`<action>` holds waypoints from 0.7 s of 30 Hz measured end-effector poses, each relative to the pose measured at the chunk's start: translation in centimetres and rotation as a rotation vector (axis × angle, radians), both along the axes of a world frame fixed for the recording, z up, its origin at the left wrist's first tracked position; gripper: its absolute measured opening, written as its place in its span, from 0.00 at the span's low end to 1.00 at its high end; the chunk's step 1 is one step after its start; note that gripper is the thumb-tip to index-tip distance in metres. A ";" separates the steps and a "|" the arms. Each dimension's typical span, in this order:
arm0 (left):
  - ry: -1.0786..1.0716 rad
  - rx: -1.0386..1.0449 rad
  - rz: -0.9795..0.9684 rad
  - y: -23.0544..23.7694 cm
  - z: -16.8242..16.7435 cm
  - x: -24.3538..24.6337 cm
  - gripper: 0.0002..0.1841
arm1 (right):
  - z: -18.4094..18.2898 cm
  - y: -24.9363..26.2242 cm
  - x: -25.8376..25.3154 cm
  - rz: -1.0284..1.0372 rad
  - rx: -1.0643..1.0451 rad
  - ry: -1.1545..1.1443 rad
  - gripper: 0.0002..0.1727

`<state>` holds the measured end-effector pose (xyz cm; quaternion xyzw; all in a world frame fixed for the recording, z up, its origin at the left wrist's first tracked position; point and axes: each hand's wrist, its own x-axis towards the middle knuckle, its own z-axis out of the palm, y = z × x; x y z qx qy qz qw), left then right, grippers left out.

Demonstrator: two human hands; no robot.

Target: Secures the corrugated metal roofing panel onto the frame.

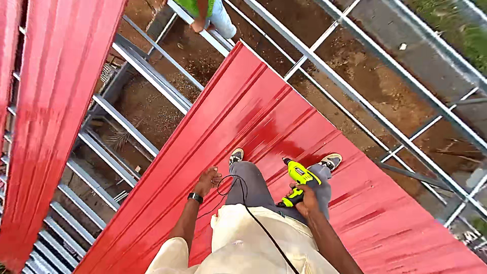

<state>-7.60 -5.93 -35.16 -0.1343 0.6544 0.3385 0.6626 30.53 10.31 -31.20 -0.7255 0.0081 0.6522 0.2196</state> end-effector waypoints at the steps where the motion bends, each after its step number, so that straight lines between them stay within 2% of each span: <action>1: -0.051 0.012 -0.073 -1.1 0.4 -0.1 0.27 | 0.6 -0.7 -0.6 -0.031 0.035 0.007 0.07; 5: -0.150 -0.015 -0.142 -4.6 1.4 0.1 0.24 | 2.8 -2.2 -3.1 -0.071 0.151 0.028 0.08; 9: -0.145 -0.056 -0.003 -8.1 2.1 0.7 0.24 | 4.1 -2.4 -4.4 -0.018 0.170 -0.003 0.07; 14: -0.055 -0.210 0.230 -11.6 1.9 0.4 0.23 | 3.1 -1.3 -5.0 0.042 0.191 -0.073 0.08; 21: -0.031 -0.242 0.195 -13.9 1.6 -2.4 0.23 | 3.0 -1.6 -5.4 -0.028 0.223 -0.046 0.06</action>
